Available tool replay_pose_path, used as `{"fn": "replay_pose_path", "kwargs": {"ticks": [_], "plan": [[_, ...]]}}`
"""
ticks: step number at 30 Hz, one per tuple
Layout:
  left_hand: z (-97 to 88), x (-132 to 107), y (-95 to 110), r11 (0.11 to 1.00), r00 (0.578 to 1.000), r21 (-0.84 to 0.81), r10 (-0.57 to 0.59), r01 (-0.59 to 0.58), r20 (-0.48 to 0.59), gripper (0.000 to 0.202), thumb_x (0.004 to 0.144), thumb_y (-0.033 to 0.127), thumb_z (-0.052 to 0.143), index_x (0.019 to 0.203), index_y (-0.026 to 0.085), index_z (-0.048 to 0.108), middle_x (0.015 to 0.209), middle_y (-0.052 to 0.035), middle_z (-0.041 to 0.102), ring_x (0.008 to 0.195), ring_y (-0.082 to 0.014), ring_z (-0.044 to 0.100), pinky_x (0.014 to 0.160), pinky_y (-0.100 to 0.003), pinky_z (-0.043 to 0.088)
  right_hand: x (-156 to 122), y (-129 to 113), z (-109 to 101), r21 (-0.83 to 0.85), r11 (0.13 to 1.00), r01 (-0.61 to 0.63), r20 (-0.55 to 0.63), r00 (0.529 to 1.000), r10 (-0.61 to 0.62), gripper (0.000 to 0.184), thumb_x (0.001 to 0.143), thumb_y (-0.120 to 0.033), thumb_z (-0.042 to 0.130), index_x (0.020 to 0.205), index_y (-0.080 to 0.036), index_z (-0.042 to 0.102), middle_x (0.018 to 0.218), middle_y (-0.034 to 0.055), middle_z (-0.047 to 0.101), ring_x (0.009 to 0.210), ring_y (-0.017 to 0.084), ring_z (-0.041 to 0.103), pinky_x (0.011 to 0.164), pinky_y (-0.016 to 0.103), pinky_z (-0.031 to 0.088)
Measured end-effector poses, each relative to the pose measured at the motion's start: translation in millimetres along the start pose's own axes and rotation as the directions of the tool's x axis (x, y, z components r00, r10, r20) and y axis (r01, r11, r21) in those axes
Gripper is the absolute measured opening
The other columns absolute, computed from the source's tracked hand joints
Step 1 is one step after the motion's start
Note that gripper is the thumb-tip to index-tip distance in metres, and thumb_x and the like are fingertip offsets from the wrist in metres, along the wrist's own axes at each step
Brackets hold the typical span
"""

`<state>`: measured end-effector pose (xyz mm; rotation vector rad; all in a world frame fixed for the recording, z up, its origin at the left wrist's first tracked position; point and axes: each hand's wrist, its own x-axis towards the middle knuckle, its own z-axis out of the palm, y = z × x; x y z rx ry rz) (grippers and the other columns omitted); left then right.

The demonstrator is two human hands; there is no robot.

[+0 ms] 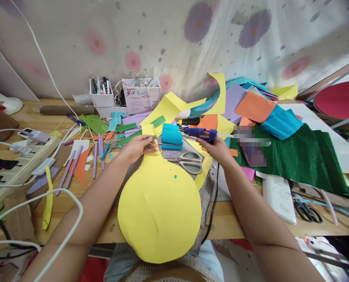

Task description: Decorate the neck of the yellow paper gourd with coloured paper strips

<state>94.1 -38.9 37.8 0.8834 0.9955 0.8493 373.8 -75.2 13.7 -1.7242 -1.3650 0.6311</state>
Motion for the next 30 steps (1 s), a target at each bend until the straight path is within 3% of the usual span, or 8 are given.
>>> {"fn": "replay_pose_path", "kwargs": {"ticks": [4, 10, 16, 19, 21, 24, 27, 30], "plan": [[1.0, 0, 3, 0.999, 1.000, -0.051, -0.019, 0.019, -0.009, 0.011, 0.081, 0.008, 0.055, 0.085, 0.007, 0.065, 0.073, -0.0071, 0.064, 0.064, -0.0103, 0.063, 0.071, -0.027, 0.056, -7, 14, -8, -0.049, 0.996, -0.071, -0.041, 0.997, 0.069, 0.045, 0.066, -0.056, 0.061, 0.087, -0.016, 0.064, 0.080, 0.0078, 0.066, 0.073, 0.021, 0.059, 0.063, 0.031, 0.043], [3.9, 1, 0, 0.994, 0.997, -0.097, 0.041, -0.047, -0.063, 0.007, 0.079, 0.008, 0.057, 0.080, 0.006, 0.064, 0.063, -0.0034, 0.061, 0.061, -0.0080, 0.061, 0.073, -0.026, 0.055, -14, 21, -5, -0.208, 0.969, -0.131, -0.073, 0.990, 0.118, 0.041, 0.066, -0.055, 0.059, 0.078, -0.016, 0.064, 0.068, 0.0070, 0.062, 0.065, 0.022, 0.057, 0.058, 0.030, 0.040], [5.6, 2, -2, 0.993, 0.992, -0.075, 0.085, -0.092, -0.098, 0.008, 0.080, 0.007, 0.055, 0.077, 0.007, 0.062, 0.058, -0.0007, 0.058, 0.056, -0.0065, 0.058, 0.070, -0.024, 0.055, -12, 20, 10, -0.312, 0.945, -0.101, -0.059, 0.994, 0.087, 0.040, 0.071, -0.054, 0.055, 0.082, -0.015, 0.061, 0.073, 0.0100, 0.062, 0.069, 0.024, 0.057, 0.060, 0.031, 0.040], [6.0, 3, -3, 0.991, 0.987, -0.066, 0.105, -0.114, -0.122, 0.004, 0.078, 0.008, 0.058, 0.076, 0.007, 0.062, 0.058, -0.0004, 0.058, 0.055, -0.0065, 0.058, 0.071, -0.025, 0.055, -14, 21, 7, -0.386, 0.921, -0.058, -0.040, 0.998, 0.047, 0.046, 0.073, -0.057, 0.053, 0.089, -0.014, 0.060, 0.080, 0.0119, 0.063, 0.074, 0.024, 0.058, 0.063, 0.031, 0.040], [6.2, 4, -4, 0.987, 0.982, -0.066, 0.136, -0.145, -0.132, 0.001, 0.075, 0.009, 0.062, 0.076, 0.008, 0.061, 0.060, -0.0003, 0.059, 0.056, -0.0069, 0.058, 0.072, -0.027, 0.054, -21, 22, -1, -0.481, 0.876, 0.000, -0.059, 0.998, -0.033, 0.048, 0.071, -0.057, 0.055, 0.091, -0.014, 0.058, 0.086, 0.0131, 0.063, 0.081, 0.026, 0.057, 0.067, 0.033, 0.041], [6.6, 5, -5, 0.984, 0.976, -0.040, 0.164, -0.171, -0.144, 0.004, 0.073, 0.010, 0.064, 0.074, 0.010, 0.060, 0.061, -0.0001, 0.059, 0.058, -0.0071, 0.059, 0.074, -0.028, 0.054, -36, 17, -16, -0.680, 0.731, 0.057, -0.072, 0.987, -0.143, 0.040, 0.070, -0.052, 0.059, 0.085, -0.015, 0.055, 0.090, 0.0147, 0.061, 0.092, 0.029, 0.055, 0.075, 0.036, 0.041], [7.6, 4, -5, 0.987, 0.977, -0.007, 0.158, -0.160, -0.141, 0.005, 0.073, 0.012, 0.065, 0.073, 0.011, 0.059, 0.061, 0.0002, 0.059, 0.058, -0.0079, 0.059, 0.075, -0.029, 0.054, -50, 5, -22, -0.712, 0.684, 0.159, 0.149, 0.986, -0.074, 0.025, 0.077, -0.043, 0.054, 0.079, -0.018, 0.055, 0.085, 0.0100, 0.062, 0.084, 0.025, 0.057, 0.070, 0.034, 0.041], [9.2, 3, -6, 0.990, 0.983, 0.034, 0.141, -0.138, -0.120, 0.006, 0.073, 0.014, 0.065, 0.074, 0.011, 0.059, 0.062, -0.0001, 0.059, 0.059, -0.0091, 0.060, 0.076, -0.031, 0.054, -56, -8, -9, -0.605, 0.669, 0.432, 0.439, 0.882, -0.173, 0.019, 0.079, -0.028, 0.052, 0.094, -0.017, 0.058, 0.099, 0.0099, 0.063, 0.096, 0.024, 0.055, 0.081, 0.033, 0.041]]}}
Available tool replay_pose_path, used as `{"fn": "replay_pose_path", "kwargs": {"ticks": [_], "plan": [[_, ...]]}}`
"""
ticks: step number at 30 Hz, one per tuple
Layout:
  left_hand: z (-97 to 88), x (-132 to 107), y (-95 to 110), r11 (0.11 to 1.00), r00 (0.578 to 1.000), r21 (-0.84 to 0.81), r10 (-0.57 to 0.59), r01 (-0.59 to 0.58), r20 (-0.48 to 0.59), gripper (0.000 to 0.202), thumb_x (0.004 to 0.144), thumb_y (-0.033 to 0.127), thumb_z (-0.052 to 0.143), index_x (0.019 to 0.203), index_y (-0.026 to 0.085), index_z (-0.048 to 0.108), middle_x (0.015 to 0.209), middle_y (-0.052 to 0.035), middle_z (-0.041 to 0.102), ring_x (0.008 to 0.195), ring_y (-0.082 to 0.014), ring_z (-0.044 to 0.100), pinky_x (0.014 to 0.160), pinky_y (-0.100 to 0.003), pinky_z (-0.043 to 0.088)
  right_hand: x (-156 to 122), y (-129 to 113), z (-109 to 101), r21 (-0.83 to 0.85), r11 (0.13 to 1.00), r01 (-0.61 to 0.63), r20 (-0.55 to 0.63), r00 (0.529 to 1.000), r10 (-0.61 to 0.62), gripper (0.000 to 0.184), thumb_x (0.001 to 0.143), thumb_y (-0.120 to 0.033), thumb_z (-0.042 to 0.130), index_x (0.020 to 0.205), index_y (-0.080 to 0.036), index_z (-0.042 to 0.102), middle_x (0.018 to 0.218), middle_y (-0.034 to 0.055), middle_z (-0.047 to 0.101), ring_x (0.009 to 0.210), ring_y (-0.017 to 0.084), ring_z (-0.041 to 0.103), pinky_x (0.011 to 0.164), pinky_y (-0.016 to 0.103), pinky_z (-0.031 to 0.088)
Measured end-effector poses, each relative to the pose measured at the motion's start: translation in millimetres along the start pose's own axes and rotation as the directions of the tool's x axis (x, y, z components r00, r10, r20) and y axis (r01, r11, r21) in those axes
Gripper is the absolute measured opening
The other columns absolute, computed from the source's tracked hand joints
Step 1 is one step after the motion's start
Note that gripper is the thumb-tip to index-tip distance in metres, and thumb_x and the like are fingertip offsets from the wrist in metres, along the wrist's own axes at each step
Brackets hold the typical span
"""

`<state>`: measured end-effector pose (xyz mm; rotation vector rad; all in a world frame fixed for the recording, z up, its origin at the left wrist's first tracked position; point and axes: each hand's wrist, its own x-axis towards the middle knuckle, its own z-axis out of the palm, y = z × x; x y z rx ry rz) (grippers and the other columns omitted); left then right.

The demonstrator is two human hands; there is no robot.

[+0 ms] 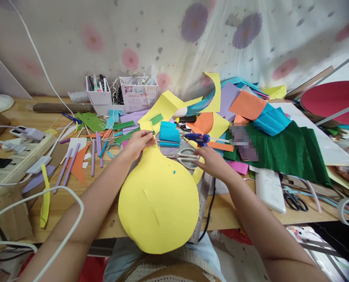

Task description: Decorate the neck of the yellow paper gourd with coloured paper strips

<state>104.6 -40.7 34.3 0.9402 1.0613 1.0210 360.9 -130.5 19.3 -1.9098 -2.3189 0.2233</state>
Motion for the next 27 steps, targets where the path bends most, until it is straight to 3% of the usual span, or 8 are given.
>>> {"fn": "replay_pose_path", "kwargs": {"ticks": [2, 4, 10, 13, 16, 19, 23, 27], "plan": [[0.7, -2, 0, 1.000, 1.000, 0.023, -0.003, 0.002, 0.017, 0.006, 0.074, 0.015, 0.064, 0.074, 0.011, 0.059, 0.061, -0.0002, 0.059, 0.059, -0.0094, 0.061, 0.076, -0.031, 0.053, 8, -12, 4, -0.050, 0.990, 0.128, 0.040, 0.991, -0.126, 0.028, 0.077, -0.017, 0.051, 0.104, -0.014, 0.058, 0.108, 0.0121, 0.061, 0.104, 0.024, 0.052, 0.089, 0.033, 0.039], [0.7, -3, 1, 0.999, 0.999, 0.033, 0.001, -0.002, 0.034, 0.006, 0.075, 0.016, 0.063, 0.075, 0.011, 0.059, 0.062, -0.0005, 0.060, 0.061, -0.0096, 0.061, 0.077, -0.030, 0.053, 17, -19, 6, -0.118, 0.980, 0.159, 0.089, 0.985, -0.149, 0.035, 0.073, -0.014, 0.051, 0.106, -0.012, 0.059, 0.107, 0.0140, 0.061, 0.104, 0.025, 0.052, 0.089, 0.034, 0.038], [-2.3, -1, 0, 0.998, 0.998, 0.047, 0.027, -0.029, 0.051, 0.007, 0.075, 0.016, 0.063, 0.079, 0.012, 0.059, 0.069, -0.0019, 0.063, 0.066, -0.0105, 0.063, 0.078, -0.031, 0.052, 16, -15, -22, -0.201, 0.979, 0.021, 0.138, 0.990, 0.007, 0.037, 0.067, -0.025, 0.055, 0.101, -0.014, 0.061, 0.099, 0.0124, 0.062, 0.088, 0.025, 0.057, 0.067, 0.029, 0.038], [-3.2, 1, -1, 0.998, 0.997, 0.037, 0.054, -0.055, 0.047, 0.007, 0.075, 0.016, 0.062, 0.079, 0.013, 0.057, 0.072, -0.0020, 0.063, 0.069, -0.0110, 0.064, 0.079, -0.032, 0.052, 9, -9, -43, -0.107, 0.991, -0.087, 0.139, 0.985, 0.101, 0.031, 0.067, -0.024, 0.054, 0.097, -0.017, 0.059, 0.091, 0.0081, 0.064, 0.078, 0.021, 0.057, 0.058, 0.026, 0.033], [-2.2, 1, -2, 0.997, 0.995, 0.024, 0.068, -0.070, 0.068, 0.008, 0.075, 0.016, 0.061, 0.080, 0.014, 0.055, 0.070, -0.0006, 0.062, 0.069, -0.0114, 0.063, 0.078, -0.033, 0.052, 13, -13, -50, 0.123, 0.990, -0.070, 0.135, 0.989, 0.054, 0.023, 0.070, -0.030, 0.054, 0.091, -0.020, 0.053, 0.080, 0.0025, 0.062, 0.067, 0.016, 0.053, 0.054, 0.024, 0.031], [-0.5, -1, 0, 0.994, 0.990, 0.041, 0.097, -0.101, 0.106, 0.011, 0.074, 0.019, 0.062, 0.080, 0.015, 0.053, 0.071, -0.0004, 0.063, 0.070, -0.0126, 0.063, 0.076, -0.033, 0.051, 29, -26, -40, 0.213, 0.977, 0.001, 0.019, 1.000, -0.005, 0.032, 0.070, -0.045, 0.057, 0.089, -0.020, 0.047, 0.075, 0.0012, 0.059, 0.064, 0.016, 0.050, 0.054, 0.024, 0.031], [-1.0, -2, 2, 0.979, 0.976, 0.100, 0.163, -0.178, 0.141, 0.014, 0.071, 0.022, 0.064, 0.079, 0.016, 0.054, 0.075, -0.0004, 0.065, 0.070, -0.0128, 0.063, 0.073, -0.030, 0.049, 50, -43, -17, 0.079, 0.988, 0.132, -0.154, 0.981, -0.118, 0.037, 0.073, -0.053, 0.054, 0.086, -0.019, 0.046, 0.081, 0.0053, 0.060, 0.073, 0.019, 0.053, 0.067, 0.029, 0.033], [-3.0, 2, 0, 0.967, 0.964, 0.122, 0.204, -0.226, 0.169, 0.015, 0.067, 0.022, 0.066, 0.076, 0.016, 0.055, 0.068, 0.0015, 0.063, 0.064, -0.0110, 0.061, 0.069, -0.027, 0.048, 57, -51, -3, 0.022, 0.979, 0.205, -0.195, 0.961, -0.197, 0.036, 0.076, -0.053, 0.049, 0.085, -0.018, 0.048, 0.085, 0.0071, 0.062, 0.078, 0.020, 0.054, 0.073, 0.031, 0.031]]}}
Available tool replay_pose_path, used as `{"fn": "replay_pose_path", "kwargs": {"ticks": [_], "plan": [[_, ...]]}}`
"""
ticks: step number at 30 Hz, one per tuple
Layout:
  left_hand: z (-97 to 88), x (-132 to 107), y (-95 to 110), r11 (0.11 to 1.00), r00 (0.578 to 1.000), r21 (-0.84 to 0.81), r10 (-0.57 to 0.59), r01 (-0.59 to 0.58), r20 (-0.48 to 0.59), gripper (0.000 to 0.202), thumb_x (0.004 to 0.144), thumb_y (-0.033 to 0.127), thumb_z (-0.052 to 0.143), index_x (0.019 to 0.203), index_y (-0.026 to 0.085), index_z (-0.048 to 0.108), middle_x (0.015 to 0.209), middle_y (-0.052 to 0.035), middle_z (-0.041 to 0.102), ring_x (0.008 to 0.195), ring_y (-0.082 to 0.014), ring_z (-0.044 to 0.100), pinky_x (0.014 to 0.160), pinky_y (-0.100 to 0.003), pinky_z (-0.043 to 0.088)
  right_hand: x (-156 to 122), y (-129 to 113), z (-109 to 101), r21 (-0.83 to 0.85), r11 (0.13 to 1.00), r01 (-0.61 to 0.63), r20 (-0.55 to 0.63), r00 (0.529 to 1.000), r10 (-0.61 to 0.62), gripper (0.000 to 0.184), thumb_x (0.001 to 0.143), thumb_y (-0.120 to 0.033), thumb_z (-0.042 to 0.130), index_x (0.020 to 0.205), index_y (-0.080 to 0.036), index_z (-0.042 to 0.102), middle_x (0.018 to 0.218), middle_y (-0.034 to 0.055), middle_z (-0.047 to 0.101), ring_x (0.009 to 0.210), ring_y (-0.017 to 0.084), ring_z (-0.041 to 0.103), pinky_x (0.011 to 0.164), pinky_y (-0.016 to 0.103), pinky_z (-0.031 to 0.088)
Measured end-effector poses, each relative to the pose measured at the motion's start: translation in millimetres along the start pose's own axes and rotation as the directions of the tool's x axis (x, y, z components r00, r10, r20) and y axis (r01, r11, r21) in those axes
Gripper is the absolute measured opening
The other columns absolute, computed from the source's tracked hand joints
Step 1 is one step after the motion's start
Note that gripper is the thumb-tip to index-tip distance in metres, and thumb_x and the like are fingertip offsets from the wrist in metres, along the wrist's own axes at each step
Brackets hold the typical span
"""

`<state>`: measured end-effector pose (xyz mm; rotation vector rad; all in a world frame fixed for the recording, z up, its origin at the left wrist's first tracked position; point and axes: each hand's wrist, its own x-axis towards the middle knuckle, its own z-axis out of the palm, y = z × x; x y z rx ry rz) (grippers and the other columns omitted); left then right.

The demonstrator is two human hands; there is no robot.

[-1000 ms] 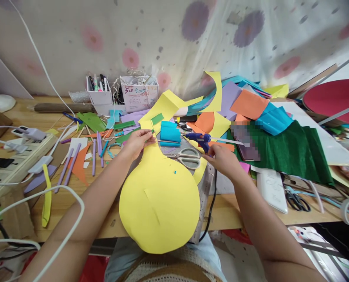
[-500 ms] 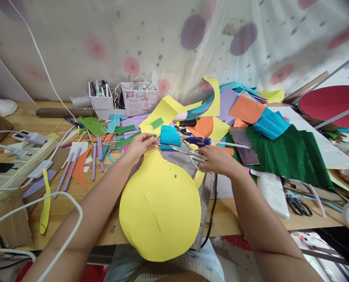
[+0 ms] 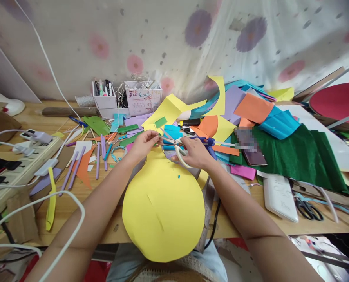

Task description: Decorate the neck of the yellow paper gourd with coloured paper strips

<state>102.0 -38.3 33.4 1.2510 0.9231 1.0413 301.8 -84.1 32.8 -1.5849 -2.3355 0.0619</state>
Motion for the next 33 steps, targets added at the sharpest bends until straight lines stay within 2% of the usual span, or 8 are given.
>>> {"fn": "replay_pose_path", "kwargs": {"ticks": [8, 16, 22, 27, 33], "plan": [[4.5, 1, -3, 0.999, 0.999, -0.032, -0.013, 0.014, 0.033, 0.014, 0.064, 0.021, 0.070, 0.070, 0.013, 0.060, 0.068, -0.0016, 0.066, 0.061, -0.0110, 0.060, 0.069, -0.027, 0.047, -3, -4, 5, -0.067, 0.998, -0.020, -0.028, 0.999, 0.018, 0.037, 0.076, -0.055, 0.048, 0.078, -0.019, 0.049, 0.075, 0.0045, 0.062, 0.069, 0.017, 0.054, 0.066, 0.028, 0.027], [2.1, 4, -7, 1.000, 0.999, 0.022, -0.012, 0.011, 0.039, 0.007, 0.064, 0.015, 0.064, 0.070, 0.011, 0.063, 0.067, -0.0021, 0.066, 0.060, -0.0111, 0.059, 0.065, -0.026, 0.045, -7, -6, 8, -0.123, 0.989, -0.083, -0.011, 0.997, 0.082, 0.040, 0.076, -0.059, 0.046, 0.078, -0.020, 0.052, 0.068, 0.0027, 0.062, 0.063, 0.017, 0.052, 0.062, 0.027, 0.025], [1.4, 4, -7, 0.997, 0.998, 0.074, -0.006, 0.002, 0.056, 0.007, 0.064, 0.017, 0.064, 0.069, 0.012, 0.063, 0.063, -0.0016, 0.064, 0.059, -0.0114, 0.057, 0.063, -0.025, 0.043, -6, -7, 7, -0.141, 0.984, -0.111, 0.019, 0.993, 0.115, 0.042, 0.077, -0.060, 0.043, 0.078, -0.020, 0.055, 0.067, 0.0037, 0.062, 0.061, 0.017, 0.052, 0.057, 0.027, 0.020], [0.9, 1, -4, 0.995, 0.995, 0.100, 0.000, -0.010, 0.097, 0.010, 0.067, 0.022, 0.065, 0.071, 0.012, 0.062, 0.063, -0.0011, 0.063, 0.055, -0.0097, 0.053, 0.060, -0.025, 0.041, -5, -6, 8, -0.167, 0.970, -0.178, 0.018, 0.983, 0.184, 0.048, 0.079, -0.063, 0.038, 0.076, -0.019, 0.058, 0.065, 0.0058, 0.063, 0.060, 0.017, 0.053, 0.054, 0.027, 0.015], [-0.4, -4, 2, 0.997, 0.997, 0.006, -0.073, 0.073, 0.039, 0.016, 0.067, 0.022, 0.068, 0.074, 0.014, 0.058, 0.070, -0.0020, 0.065, 0.066, -0.0135, 0.062, 0.065, -0.028, 0.049, -6, -4, 2, -0.084, 0.946, -0.313, 0.008, 0.949, 0.315, 0.050, 0.081, -0.063, 0.034, 0.077, -0.019, 0.057, 0.068, 0.0045, 0.064, 0.058, 0.015, 0.053, 0.051, 0.026, 0.018]]}}
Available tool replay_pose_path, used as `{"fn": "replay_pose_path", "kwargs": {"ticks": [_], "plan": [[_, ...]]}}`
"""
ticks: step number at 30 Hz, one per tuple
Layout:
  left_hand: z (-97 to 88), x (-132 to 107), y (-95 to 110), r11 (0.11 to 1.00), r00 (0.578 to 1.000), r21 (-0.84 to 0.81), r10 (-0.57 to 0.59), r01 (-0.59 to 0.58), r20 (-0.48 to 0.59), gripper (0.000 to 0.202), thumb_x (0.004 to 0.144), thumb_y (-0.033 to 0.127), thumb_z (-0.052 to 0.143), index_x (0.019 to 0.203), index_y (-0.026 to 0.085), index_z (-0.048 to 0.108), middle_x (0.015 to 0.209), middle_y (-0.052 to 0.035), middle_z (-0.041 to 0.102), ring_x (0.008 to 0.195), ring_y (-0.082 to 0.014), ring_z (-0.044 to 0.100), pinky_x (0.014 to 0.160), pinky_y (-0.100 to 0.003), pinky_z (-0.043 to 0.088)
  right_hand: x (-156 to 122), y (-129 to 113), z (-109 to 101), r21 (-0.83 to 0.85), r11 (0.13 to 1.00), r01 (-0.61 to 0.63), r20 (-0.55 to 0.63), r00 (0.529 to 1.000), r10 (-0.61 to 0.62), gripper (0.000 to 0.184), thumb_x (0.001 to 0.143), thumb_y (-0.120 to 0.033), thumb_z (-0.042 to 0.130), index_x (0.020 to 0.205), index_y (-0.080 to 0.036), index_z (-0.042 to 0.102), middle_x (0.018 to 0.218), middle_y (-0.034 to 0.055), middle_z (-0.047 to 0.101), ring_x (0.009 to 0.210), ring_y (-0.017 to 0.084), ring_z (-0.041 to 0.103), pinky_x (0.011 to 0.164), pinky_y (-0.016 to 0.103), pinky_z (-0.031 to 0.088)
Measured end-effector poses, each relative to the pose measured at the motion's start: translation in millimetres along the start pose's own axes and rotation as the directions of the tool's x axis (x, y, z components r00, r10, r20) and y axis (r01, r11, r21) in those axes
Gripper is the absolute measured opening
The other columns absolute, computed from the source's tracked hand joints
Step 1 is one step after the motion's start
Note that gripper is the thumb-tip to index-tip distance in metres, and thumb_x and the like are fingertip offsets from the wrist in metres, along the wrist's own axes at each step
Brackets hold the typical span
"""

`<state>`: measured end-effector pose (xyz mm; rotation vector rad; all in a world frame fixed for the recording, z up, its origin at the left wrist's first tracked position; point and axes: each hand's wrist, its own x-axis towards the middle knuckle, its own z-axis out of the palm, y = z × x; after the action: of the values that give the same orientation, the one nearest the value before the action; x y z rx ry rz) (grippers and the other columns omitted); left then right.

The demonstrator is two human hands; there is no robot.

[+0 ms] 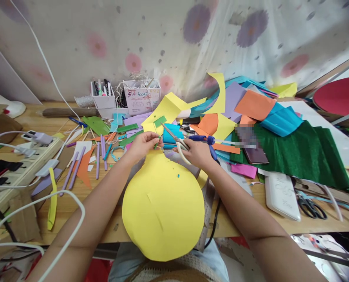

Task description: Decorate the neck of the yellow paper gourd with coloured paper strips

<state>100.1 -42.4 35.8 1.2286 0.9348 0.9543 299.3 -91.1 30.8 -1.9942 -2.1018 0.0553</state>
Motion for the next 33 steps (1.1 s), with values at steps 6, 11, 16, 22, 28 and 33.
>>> {"fn": "replay_pose_path", "kwargs": {"ticks": [6, 11, 16, 22, 28, 33], "plan": [[-1.2, -2, 6, 0.995, 0.998, -0.085, -0.052, 0.050, -0.027, 0.019, 0.068, 0.014, 0.067, 0.085, 0.014, 0.059, 0.072, -0.0013, 0.064, 0.068, -0.0133, 0.065, 0.067, -0.029, 0.053, -7, 10, -16, -0.068, 0.997, -0.041, 0.103, 0.994, 0.047, 0.050, 0.078, -0.066, 0.039, 0.071, -0.020, 0.058, 0.067, 0.0053, 0.064, 0.060, 0.018, 0.055, 0.049, 0.025, 0.021], [-5.9, 1, 2, 0.990, 0.993, -0.129, -0.061, 0.048, -0.099, 0.017, 0.070, 0.021, 0.068, 0.081, 0.013, 0.057, 0.074, -0.0021, 0.066, 0.068, -0.0134, 0.066, 0.069, -0.030, 0.052, -7, 12, -13, 0.006, 0.999, -0.041, 0.029, 0.999, 0.041, 0.049, 0.080, -0.064, 0.037, 0.075, -0.020, 0.057, 0.069, 0.0053, 0.064, 0.061, 0.017, 0.056, 0.049, 0.026, 0.022], [-9.7, 3, 1, 0.988, 0.993, -0.150, -0.057, 0.041, -0.099, 0.023, 0.067, 0.026, 0.070, 0.075, 0.015, 0.052, 0.071, -0.0022, 0.068, 0.069, -0.0143, 0.067, 0.066, -0.026, 0.051, -4, 14, -3, 0.027, 0.999, -0.041, 0.052, 0.998, 0.040, 0.049, 0.080, -0.065, 0.037, 0.076, -0.020, 0.057, 0.069, 0.0049, 0.064, 0.060, 0.017, 0.056, 0.049, 0.025, 0.023], [-10.4, 2, 0, 0.991, 0.994, -0.130, -0.031, 0.018, -0.103, 0.025, 0.065, 0.028, 0.072, 0.073, 0.014, 0.054, 0.069, -0.0030, 0.068, 0.066, -0.0139, 0.067, 0.066, -0.026, 0.051, -5, 17, -8, -0.008, 0.999, -0.041, 0.097, 0.994, 0.042, 0.049, 0.080, -0.065, 0.037, 0.076, -0.021, 0.058, 0.070, 0.0049, 0.065, 0.063, 0.018, 0.056, 0.050, 0.025, 0.024], [-7.3, 2, 4, 0.994, 0.982, -0.089, -0.080, 0.066, -0.170, 0.024, 0.072, 0.028, 0.068, 0.073, 0.014, 0.049, 0.063, 0.0006, 0.062, 0.058, -0.0127, 0.065, 0.054, -0.022, 0.050, -6, 28, -20, -0.076, 0.995, 0.057, 0.287, 0.957, -0.033, 0.049, 0.079, -0.065, 0.040, 0.080, -0.021, 0.061, 0.076, 0.0063, 0.067, 0.065, 0.018, 0.058, 0.051, 0.025, 0.027], [-1.9, 3, 5, 0.994, 0.970, -0.049, -0.108, 0.100, -0.216, 0.022, 0.074, 0.027, 0.066, 0.076, 0.015, 0.049, 0.057, 0.0051, 0.053, 0.051, -0.0115, 0.063, 0.048, -0.021, 0.049, -8, 22, -14, -0.174, 0.976, 0.127, 0.410, 0.911, -0.046, 0.046, 0.079, -0.060, 0.044, 0.076, -0.019, 0.064, 0.076, 0.0105, 0.068, 0.070, 0.022, 0.061, 0.053, 0.027, 0.032]]}}
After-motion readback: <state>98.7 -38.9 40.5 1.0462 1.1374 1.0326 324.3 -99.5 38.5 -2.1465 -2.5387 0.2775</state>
